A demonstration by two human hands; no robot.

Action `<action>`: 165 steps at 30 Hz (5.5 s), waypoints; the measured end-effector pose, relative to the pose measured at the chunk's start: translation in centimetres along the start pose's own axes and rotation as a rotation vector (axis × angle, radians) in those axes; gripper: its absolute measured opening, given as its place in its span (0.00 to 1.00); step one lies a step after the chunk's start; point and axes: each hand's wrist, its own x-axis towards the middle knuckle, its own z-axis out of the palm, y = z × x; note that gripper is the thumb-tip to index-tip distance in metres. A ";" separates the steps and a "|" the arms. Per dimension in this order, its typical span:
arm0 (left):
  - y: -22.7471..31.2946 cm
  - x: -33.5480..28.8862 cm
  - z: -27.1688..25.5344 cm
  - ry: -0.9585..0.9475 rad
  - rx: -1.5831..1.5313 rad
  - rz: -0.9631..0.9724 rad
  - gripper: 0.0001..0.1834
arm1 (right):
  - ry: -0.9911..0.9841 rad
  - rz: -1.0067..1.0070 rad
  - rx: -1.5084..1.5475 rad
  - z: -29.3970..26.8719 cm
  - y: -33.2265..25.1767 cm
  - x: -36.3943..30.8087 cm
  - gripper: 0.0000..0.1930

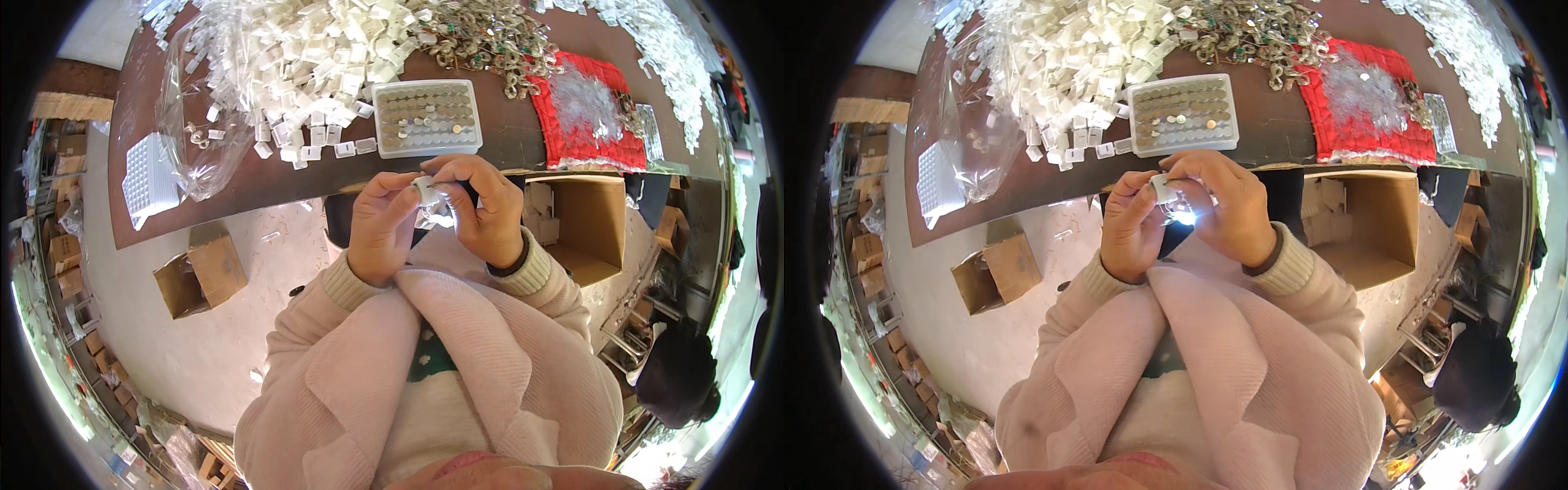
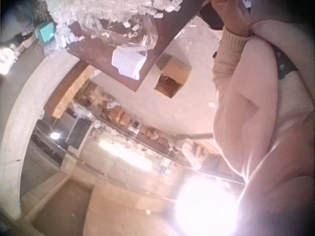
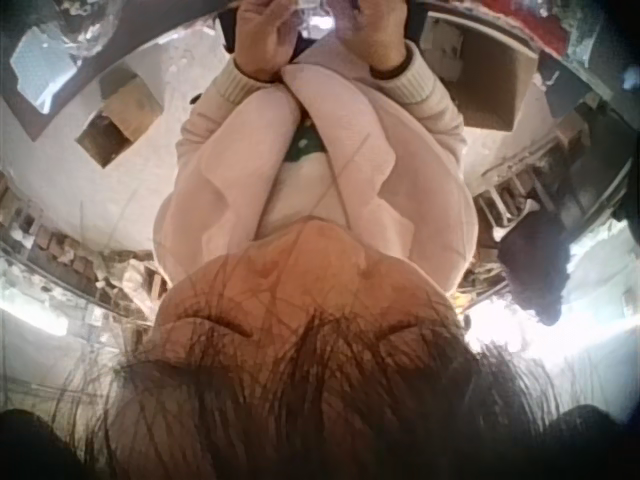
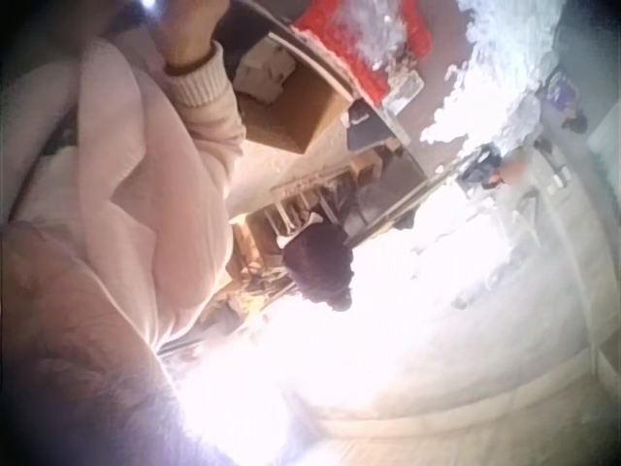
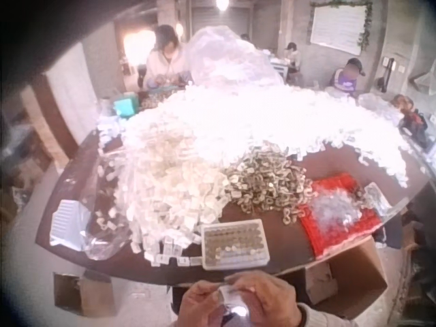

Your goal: The person opens a plastic bag and removes small white plastic housings. They then repeatedly pick up metal contacts and insert them into the housings, placing the assembled units into a compartmentalized tray. The person continues this assembly process throughout the clip.

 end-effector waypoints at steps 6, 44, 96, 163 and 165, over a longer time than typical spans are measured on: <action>0.3 0.0 -0.3 -0.034 0.086 0.017 0.09 | -0.013 -0.045 0.006 0.2 0.4 -0.1 0.07; 2.4 0.8 -0.4 0.000 0.112 -0.202 0.07 | 0.021 -0.039 -0.835 -10.5 13.8 6.5 0.10; 9.2 1.2 -1.4 0.007 1.898 0.555 0.13 | -0.042 -0.084 0.074 1.9 0.4 1.2 0.11; 3.1 -0.5 -0.8 0.106 0.203 0.401 0.07 | -0.146 0.308 0.581 4.2 -1.8 2.4 0.10; 3.0 -0.5 -0.9 0.094 0.200 0.396 0.07 | -0.105 0.137 0.384 4.3 -1.7 1.9 0.12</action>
